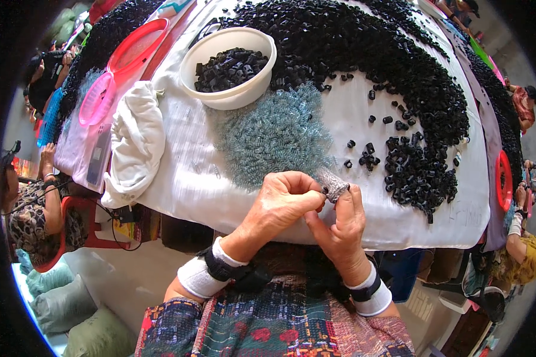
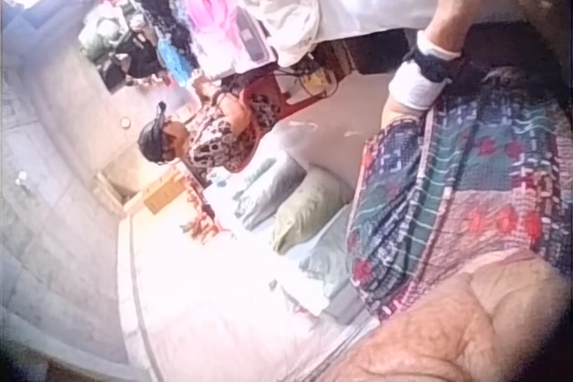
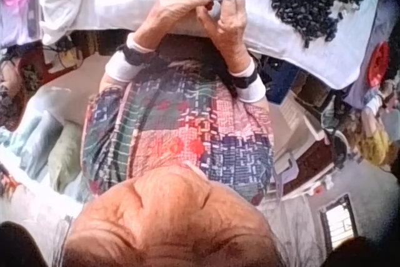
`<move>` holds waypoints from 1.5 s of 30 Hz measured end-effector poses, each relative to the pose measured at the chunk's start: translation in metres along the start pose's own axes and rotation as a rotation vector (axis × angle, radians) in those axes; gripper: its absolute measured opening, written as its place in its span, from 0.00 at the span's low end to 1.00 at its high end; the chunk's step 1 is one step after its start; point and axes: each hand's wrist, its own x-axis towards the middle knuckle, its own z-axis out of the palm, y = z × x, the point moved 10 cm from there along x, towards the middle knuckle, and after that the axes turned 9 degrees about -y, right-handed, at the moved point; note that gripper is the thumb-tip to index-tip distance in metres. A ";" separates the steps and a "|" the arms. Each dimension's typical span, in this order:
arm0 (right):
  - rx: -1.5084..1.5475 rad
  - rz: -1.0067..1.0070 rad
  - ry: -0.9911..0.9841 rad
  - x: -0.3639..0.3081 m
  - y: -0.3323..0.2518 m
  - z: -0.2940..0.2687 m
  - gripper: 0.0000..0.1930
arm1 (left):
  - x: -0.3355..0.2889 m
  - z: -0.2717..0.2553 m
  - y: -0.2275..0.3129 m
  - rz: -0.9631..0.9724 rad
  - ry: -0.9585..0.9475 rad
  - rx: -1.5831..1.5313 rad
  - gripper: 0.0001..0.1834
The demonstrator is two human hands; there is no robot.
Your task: Sort and inspect small black plastic or rubber components on a work table.
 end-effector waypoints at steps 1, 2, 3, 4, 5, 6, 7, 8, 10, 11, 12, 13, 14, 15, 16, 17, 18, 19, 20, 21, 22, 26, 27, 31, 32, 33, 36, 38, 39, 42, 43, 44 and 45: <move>-0.018 -0.007 0.003 0.001 0.000 -0.001 0.22 | 0.001 0.000 -0.001 -0.007 -0.003 0.006 0.03; -0.018 -0.004 -0.003 0.001 0.002 -0.001 0.22 | 0.002 0.000 -0.002 -0.014 -0.006 0.012 0.03; -0.036 -0.007 -0.010 0.001 0.003 -0.001 0.20 | 0.002 0.000 -0.002 -0.018 -0.002 0.008 0.03; -0.053 -0.010 -0.017 0.001 0.004 0.000 0.18 | 0.002 0.001 -0.002 -0.014 -0.018 -0.008 0.03; -0.050 -0.008 -0.023 0.002 0.004 -0.001 0.18 | 0.003 0.003 -0.002 -0.010 -0.033 -0.024 0.03; -0.071 -0.021 -0.013 0.003 0.002 -0.003 0.17 | 0.003 0.003 -0.002 -0.014 -0.031 -0.028 0.03; -0.092 -0.034 -0.002 0.004 0.001 -0.005 0.15 | 0.003 0.001 -0.003 -0.019 -0.013 -0.014 0.04; -0.091 -0.031 -0.006 0.005 0.002 -0.004 0.15 | 0.002 -0.001 -0.004 -0.025 0.005 0.000 0.04; -0.144 -0.072 -0.002 0.006 0.000 -0.005 0.15 | 0.004 -0.001 -0.005 -0.037 -0.008 0.006 0.05; -0.144 -0.069 -0.004 0.006 0.001 -0.005 0.15 | 0.004 -0.001 -0.006 -0.046 -0.020 0.015 0.06; -0.123 -0.057 -0.005 0.006 0.002 -0.005 0.14 | 0.004 -0.002 -0.007 -0.051 -0.020 0.012 0.06; -0.102 -0.045 -0.006 0.006 0.004 -0.005 0.14 | 0.005 -0.002 -0.007 -0.034 -0.033 -0.009 0.06; -0.101 -0.041 -0.009 0.006 0.005 -0.004 0.14 | 0.005 -0.001 -0.006 -0.016 -0.046 -0.031 0.07; -0.080 -0.038 -0.013 0.004 0.007 -0.002 0.14 | 0.005 -0.001 -0.007 -0.021 -0.045 -0.033 0.07; -0.059 -0.035 -0.017 0.003 0.008 -0.001 0.14 | 0.005 -0.002 -0.005 -0.016 -0.027 -0.010 0.07; -0.057 -0.031 -0.019 0.002 0.007 0.000 0.14 | 0.004 -0.003 -0.004 -0.011 -0.008 0.013 0.08; -0.054 -0.032 -0.005 0.002 0.005 -0.001 0.13 | 0.004 -0.004 -0.005 -0.013 -0.008 0.014 0.08; -0.051 -0.034 0.010 0.002 0.004 -0.002 0.13 | 0.004 -0.003 -0.004 -0.001 -0.022 0.016 0.09; -0.051 -0.034 0.011 0.001 0.005 -0.003 0.13 | 0.003 -0.002 -0.003 0.013 -0.036 0.018 0.09; -0.063 -0.048 0.005 0.001 0.006 -0.002 0.13 | 0.004 -0.003 -0.002 0.017 -0.035 0.023 0.09; -0.075 -0.062 0.001 0.002 0.006 -0.002 0.13 | 0.003 -0.003 -0.004 -0.003 -0.030 0.006 0.10; -0.039 -0.063 0.065 0.005 0.005 -0.011 0.13 | 0.004 0.001 -0.002 -0.039 -0.059 0.008 0.11; -0.034 -0.069 0.062 0.005 0.004 -0.012 0.14 | 0.003 0.001 -0.001 -0.034 -0.064 0.016 0.11; 0.000 -0.074 0.063 0.005 0.003 -0.012 0.14 | 0.002 0.005 0.002 -0.055 -0.112 0.060 0.09; -0.004 -0.076 0.074 0.006 0.002 -0.015 0.14 | 0.002 0.005 0.003 -0.072 -0.109 0.068 0.08; -0.021 -0.075 0.059 0.006 0.000 -0.015 0.14 | 0.001 0.006 0.002 -0.067 -0.108 0.077 0.08; -0.046 -0.071 0.041 0.002 -0.002 -0.016 0.13 | 0.000 0.006 0.000 -0.020 -0.102 0.082 0.10; -0.051 -0.071 0.025 0.001 -0.002 -0.019 0.12 | 0.000 0.012 -0.003 -0.017 -0.141 0.054 0.11; -0.041 -0.085 0.031 0.001 -0.003 -0.023 0.12 | 0.000 0.015 -0.004 -0.018 -0.155 0.038 0.12; -0.089 -0.163 0.005 0.000 -0.012 -0.025 0.12 | -0.003 0.020 -0.007 -0.034 -0.168 0.071 0.12; -0.087 -0.171 0.007 -0.002 -0.013 -0.025 0.12 | -0.003 0.022 -0.008 -0.039 -0.198 0.079 0.12; -0.066 -0.154 -0.008 -0.002 -0.012 -0.023 0.12 | -0.003 0.023 -0.010 -0.068 -0.223 0.088 0.11; -0.048 -0.135 -0.024 -0.003 -0.010 -0.022 0.12 | -0.003 0.022 -0.010 -0.063 -0.221 0.090 0.11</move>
